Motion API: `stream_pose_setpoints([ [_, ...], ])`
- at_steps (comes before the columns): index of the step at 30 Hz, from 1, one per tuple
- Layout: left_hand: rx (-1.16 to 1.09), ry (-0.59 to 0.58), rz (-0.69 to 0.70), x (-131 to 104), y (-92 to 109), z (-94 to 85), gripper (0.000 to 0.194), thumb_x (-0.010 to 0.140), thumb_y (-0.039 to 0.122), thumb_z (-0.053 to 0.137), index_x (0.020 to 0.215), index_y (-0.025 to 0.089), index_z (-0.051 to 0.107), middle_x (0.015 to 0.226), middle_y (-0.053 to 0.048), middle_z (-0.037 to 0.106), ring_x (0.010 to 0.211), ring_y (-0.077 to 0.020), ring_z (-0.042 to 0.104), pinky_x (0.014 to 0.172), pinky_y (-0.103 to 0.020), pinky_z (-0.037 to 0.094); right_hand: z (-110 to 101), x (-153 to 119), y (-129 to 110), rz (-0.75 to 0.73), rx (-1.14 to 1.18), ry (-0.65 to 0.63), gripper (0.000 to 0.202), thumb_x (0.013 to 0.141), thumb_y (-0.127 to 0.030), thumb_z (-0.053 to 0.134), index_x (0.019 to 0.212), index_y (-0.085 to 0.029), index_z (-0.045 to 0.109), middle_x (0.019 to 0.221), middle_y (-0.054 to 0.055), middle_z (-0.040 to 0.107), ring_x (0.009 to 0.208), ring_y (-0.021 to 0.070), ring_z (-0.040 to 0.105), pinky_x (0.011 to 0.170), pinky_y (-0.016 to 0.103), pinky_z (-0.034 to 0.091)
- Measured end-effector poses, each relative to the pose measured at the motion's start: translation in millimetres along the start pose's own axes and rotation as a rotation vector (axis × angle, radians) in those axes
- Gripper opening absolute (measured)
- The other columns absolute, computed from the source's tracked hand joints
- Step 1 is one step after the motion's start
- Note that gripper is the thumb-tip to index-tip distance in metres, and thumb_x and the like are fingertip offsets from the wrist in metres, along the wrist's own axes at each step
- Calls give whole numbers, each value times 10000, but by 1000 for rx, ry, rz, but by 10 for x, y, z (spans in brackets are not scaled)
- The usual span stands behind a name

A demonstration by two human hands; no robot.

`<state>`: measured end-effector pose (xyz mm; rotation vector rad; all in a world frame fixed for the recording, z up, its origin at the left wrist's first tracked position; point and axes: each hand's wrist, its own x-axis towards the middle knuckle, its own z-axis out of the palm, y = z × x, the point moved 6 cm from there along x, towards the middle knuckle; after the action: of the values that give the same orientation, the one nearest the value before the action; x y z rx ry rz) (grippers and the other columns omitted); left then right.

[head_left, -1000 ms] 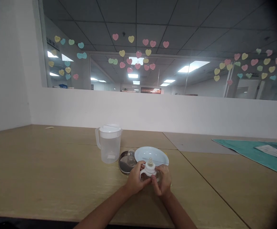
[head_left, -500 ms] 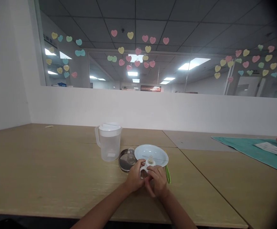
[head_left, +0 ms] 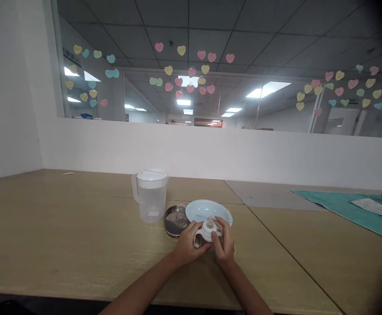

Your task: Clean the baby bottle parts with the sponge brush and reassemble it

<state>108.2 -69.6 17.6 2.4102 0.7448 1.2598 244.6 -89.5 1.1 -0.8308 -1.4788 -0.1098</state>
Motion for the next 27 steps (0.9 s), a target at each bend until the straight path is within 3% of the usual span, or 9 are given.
stream_pose_setpoints([
  [8,4,27,9,-14,-16,2,415,744,320,625,1128,193,535,1006,-58,588,924,-194,552,826,-304,448,35,75,-99,-77,-155,-49,440,843,-387,495,1222,-166,457,1019,108,561,899,228,529,759,382,441],
  [16,-84,-12,-35,-4,-63,-16,431,790,486,587,1110,197,573,983,-53,579,912,-189,537,825,-300,430,73,108,-86,-53,-29,-159,278,914,-350,371,1067,-212,556,958,57,580,902,210,525,787,369,402],
  [27,-82,35,-106,-15,-77,11,274,794,386,602,974,179,587,942,-39,575,899,-181,543,814,-293,419,80,76,18,62,-42,-3,241,818,-407,550,926,-202,485,877,27,528,832,185,521,735,325,427],
])
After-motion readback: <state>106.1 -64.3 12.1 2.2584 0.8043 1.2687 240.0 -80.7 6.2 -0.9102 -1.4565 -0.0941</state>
